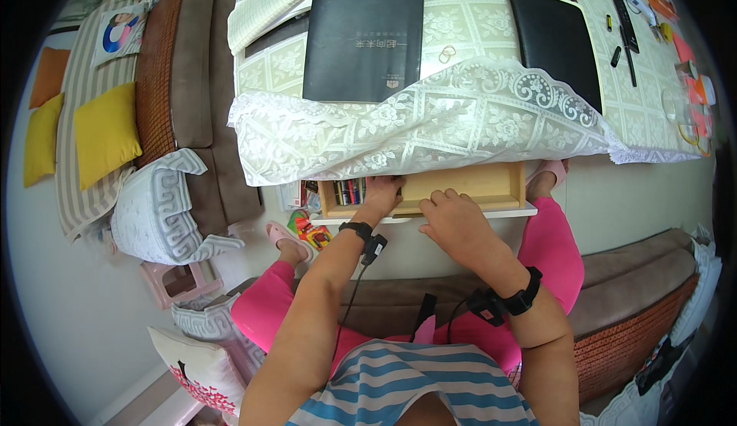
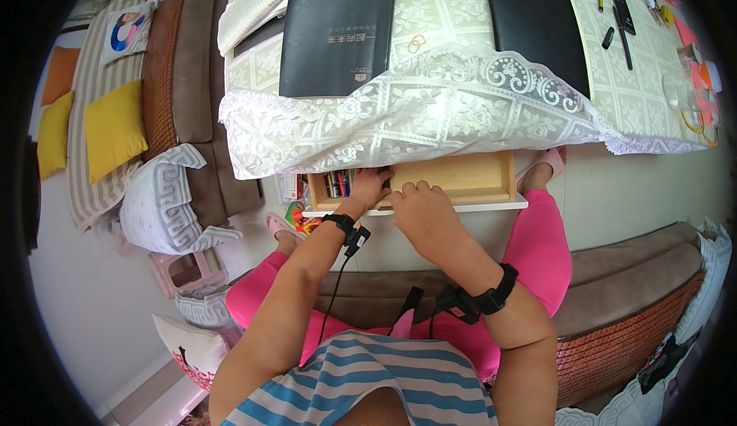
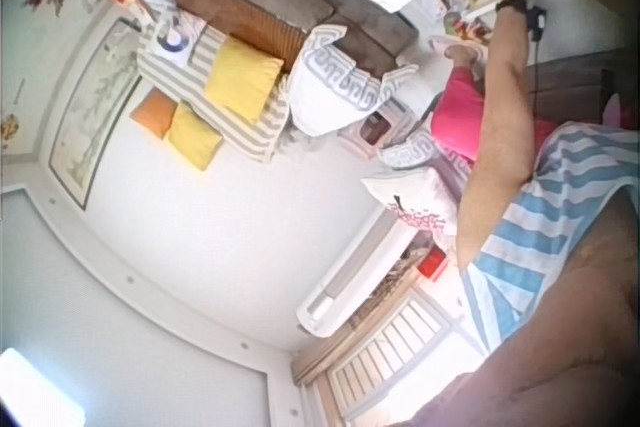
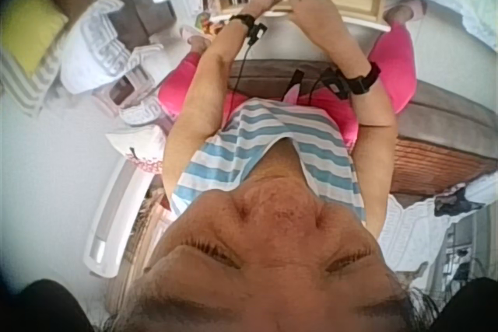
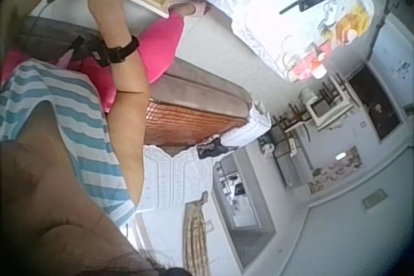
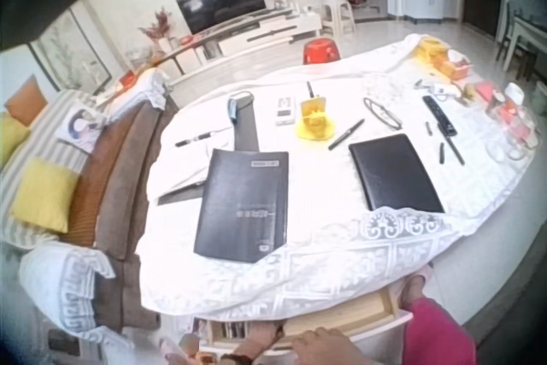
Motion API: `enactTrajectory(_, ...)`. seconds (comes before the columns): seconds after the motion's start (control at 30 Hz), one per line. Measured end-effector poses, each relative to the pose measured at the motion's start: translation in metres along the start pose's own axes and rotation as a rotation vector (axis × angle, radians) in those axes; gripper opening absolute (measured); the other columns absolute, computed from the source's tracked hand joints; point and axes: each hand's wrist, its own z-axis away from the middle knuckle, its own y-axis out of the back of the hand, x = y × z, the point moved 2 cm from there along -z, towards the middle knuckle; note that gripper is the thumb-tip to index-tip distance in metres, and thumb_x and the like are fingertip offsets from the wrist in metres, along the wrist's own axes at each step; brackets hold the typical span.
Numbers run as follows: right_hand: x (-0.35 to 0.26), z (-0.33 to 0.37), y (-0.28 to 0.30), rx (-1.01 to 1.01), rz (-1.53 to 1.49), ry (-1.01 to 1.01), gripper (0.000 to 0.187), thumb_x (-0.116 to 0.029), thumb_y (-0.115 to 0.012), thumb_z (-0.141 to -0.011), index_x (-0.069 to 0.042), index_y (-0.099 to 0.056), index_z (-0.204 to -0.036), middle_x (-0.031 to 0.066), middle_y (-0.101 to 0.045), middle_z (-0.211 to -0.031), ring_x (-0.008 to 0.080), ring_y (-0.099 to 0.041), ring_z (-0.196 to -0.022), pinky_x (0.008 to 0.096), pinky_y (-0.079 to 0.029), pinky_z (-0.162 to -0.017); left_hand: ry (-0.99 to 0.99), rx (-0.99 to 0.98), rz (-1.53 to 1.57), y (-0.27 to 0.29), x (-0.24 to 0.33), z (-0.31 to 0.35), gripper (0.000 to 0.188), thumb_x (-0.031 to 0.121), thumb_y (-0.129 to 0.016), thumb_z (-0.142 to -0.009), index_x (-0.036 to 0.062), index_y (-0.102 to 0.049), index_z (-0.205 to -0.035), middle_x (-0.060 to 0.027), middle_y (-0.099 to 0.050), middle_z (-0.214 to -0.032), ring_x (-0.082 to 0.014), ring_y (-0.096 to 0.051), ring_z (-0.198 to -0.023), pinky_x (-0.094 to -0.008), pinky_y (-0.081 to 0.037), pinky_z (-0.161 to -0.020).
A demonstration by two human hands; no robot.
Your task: The person places objects into a drawer including batteries, small boxes, documents, and containers.
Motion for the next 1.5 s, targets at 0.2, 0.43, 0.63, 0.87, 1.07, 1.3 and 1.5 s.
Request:
enactTrajectory(0.2,0.001,0.002,0.001,-0.011,0.008,-0.001,0.024,-0.019,-0.066,-0.074,-0.003,-0.054,-0.087,0.0119,-0.054,-0.086,0.0291,-0.053,-0.085,0.0386,-0.044,-0.074,0.085,-0.027,-0.01,-0.004,-0.009,0.001,0.05,0.027,-0.069,-0.067,0.0235,-0.058,-0.116,-0.0076,-0.044,-0.131,-0.0289,-0.033,-0.126,-0.0545,-0.015,-0.103)
enactTrajectory(0.43,0.001,0.003,0.001,-0.029,0.027,-0.012,0.024,-0.019,-0.066,-0.074,-0.003,-0.055,-0.087,0.0119,-0.055,-0.087,0.0293,-0.053,-0.086,0.0386,-0.044,-0.074,0.032,0.135,0.134,0.024,0.004,0.012,0.049,0.028,-0.068,-0.07,0.0094,-0.056,-0.114,-0.0171,-0.05,-0.12,-0.0318,-0.04,-0.119,-0.0461,-0.026,-0.102)
enactTrajectory(0.63,0.0,-0.003,-0.002,-0.034,0.032,0.022,0.024,-0.019,-0.067,-0.074,-0.003,-0.055,-0.088,0.0134,-0.056,-0.087,0.0306,-0.055,-0.087,0.0397,-0.045,-0.076,0.191,0.221,1.081,0.074,-0.012,0.044,0.024,0.014,-0.058,-0.087,-0.0029,-0.06,-0.103,-0.0104,-0.064,-0.101,-0.0174,-0.062,-0.087,-0.0281,-0.051,-0.074)
enactTrajectory(0.87,-0.011,-0.013,-0.012,-0.075,-0.026,0.049,0.026,-0.022,-0.065,-0.076,-0.001,-0.057,-0.091,0.0158,-0.057,-0.088,0.0328,-0.056,-0.088,0.0403,-0.045,-0.077,0.376,0.462,1.624,0.157,-0.043,0.139,0.018,0.014,-0.056,-0.088,0.0002,-0.059,-0.099,-0.0074,-0.064,-0.092,-0.012,-0.061,-0.083,-0.0227,-0.049,-0.072)
enactTrajectory(1.07,-0.028,-0.039,-0.043,-0.217,-0.329,0.01,0.03,-0.021,-0.064,-0.079,0.002,-0.059,-0.098,0.0144,-0.062,-0.088,0.0268,-0.059,-0.08,0.0353,-0.047,-0.072,0.51,0.713,2.011,0.167,-0.119,0.201,0.013,0.014,-0.053,-0.088,0.0022,-0.056,-0.094,-0.0065,-0.062,-0.084,-0.0149,-0.06,-0.077,-0.0246,-0.05,-0.068)
enactTrajectory(1.3,-0.094,-0.114,-0.087,-0.336,-0.607,-0.119,0.028,-0.021,-0.062,-0.084,0.002,-0.059,-0.101,0.0062,-0.063,-0.086,0.0117,-0.058,-0.079,0.0258,-0.047,-0.072,0.543,0.83,2.345,0.129,-0.207,0.234,0.011,0.013,-0.054,-0.087,0.0031,-0.056,-0.093,-0.0059,-0.061,-0.084,-0.0161,-0.058,-0.075,-0.027,-0.049,-0.065)
enactTrajectory(1.5,-0.128,-0.201,-0.166,-0.434,-1.071,-0.358,0.023,-0.025,-0.057,-0.088,-0.005,-0.059,-0.099,0.0021,-0.061,-0.088,0.0084,-0.058,-0.079,0.022,-0.046,-0.07,0.632,0.821,2.498,0.102,-0.242,0.231,0.012,0.014,-0.056,-0.085,0.0039,-0.055,-0.092,-0.0055,-0.059,-0.086,-0.0161,-0.056,-0.077,-0.0276,-0.046,-0.068)
